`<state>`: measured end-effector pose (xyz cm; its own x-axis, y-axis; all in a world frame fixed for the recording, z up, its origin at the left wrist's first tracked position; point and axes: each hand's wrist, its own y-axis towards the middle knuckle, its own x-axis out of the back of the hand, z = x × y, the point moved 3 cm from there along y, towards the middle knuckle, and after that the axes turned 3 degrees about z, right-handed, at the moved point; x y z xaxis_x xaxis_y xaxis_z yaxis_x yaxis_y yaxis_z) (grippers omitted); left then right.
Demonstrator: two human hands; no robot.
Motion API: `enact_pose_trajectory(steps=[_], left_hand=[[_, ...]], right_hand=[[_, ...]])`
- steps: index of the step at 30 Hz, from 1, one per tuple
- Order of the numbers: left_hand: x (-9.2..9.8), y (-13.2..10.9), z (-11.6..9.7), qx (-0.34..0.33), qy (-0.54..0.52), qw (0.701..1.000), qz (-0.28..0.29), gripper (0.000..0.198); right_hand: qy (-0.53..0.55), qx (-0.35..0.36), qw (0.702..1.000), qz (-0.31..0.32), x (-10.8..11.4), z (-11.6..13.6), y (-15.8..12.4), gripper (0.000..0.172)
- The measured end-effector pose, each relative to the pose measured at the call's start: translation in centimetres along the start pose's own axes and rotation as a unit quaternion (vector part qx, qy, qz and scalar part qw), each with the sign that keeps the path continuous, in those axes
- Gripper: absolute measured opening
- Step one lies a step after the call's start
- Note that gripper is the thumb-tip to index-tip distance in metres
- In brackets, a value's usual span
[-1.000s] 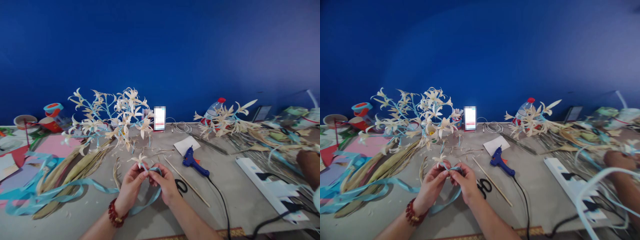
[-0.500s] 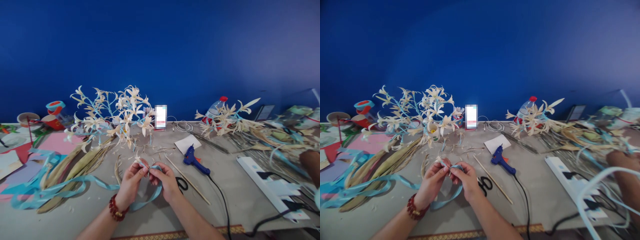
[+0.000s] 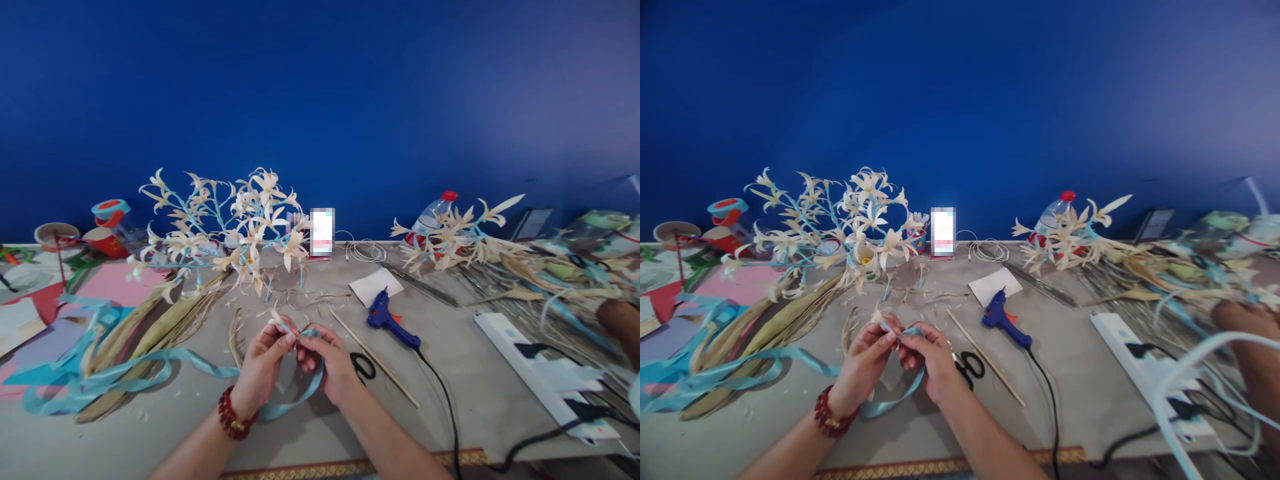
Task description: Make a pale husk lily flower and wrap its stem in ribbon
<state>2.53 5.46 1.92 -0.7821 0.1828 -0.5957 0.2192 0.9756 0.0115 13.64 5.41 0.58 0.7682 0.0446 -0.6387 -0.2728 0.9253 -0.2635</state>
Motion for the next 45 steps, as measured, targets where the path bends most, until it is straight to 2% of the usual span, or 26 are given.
enact_pose_trajectory(steps=[6,9,12,19,25,31,38,43,45], left_hand=[[1.1,0.0,0.5,-0.016,0.059,0.998,-0.027,0.010],[1.3,0.1,0.7,-0.014,0.067,0.997,-0.036,0.012],[1.5,0.2,0.8,-0.010,0.067,0.997,-0.045,0.014],[1.6,0.0,0.8,-0.004,0.060,0.997,-0.043,0.012],[1.5,0.2,0.8,-0.002,0.061,0.997,-0.043,0.012],[1.2,0.2,0.5,0.004,0.060,0.997,-0.046,0.015],[1.5,0.1,0.8,0.012,0.054,0.997,-0.055,0.015],[1.5,0.1,0.5,0.017,0.063,0.996,-0.058,0.016],[1.3,0.1,0.3,0.018,0.067,0.996,-0.054,0.016]], right_hand=[[-0.071,0.085,0.994,-0.010,0.3,0.0,-0.2,0.021],[-0.134,0.142,0.980,-0.027,0.6,0.2,-0.4,0.020],[-0.184,0.175,0.967,-0.017,0.7,0.4,-0.5,0.018],[-0.231,0.177,0.957,0.003,0.5,0.6,-0.4,0.022],[-0.211,0.186,0.959,-0.016,0.4,0.8,-0.5,0.021],[-0.161,0.158,0.974,-0.006,0.6,0.8,-0.4,0.018],[-0.221,0.139,0.965,0.000,0.3,0.9,-0.3,0.027],[-0.217,0.159,0.963,-0.011,0.4,1.3,-0.3,0.027],[-0.206,0.146,0.968,-0.007,0.6,1.5,-0.1,0.026]])
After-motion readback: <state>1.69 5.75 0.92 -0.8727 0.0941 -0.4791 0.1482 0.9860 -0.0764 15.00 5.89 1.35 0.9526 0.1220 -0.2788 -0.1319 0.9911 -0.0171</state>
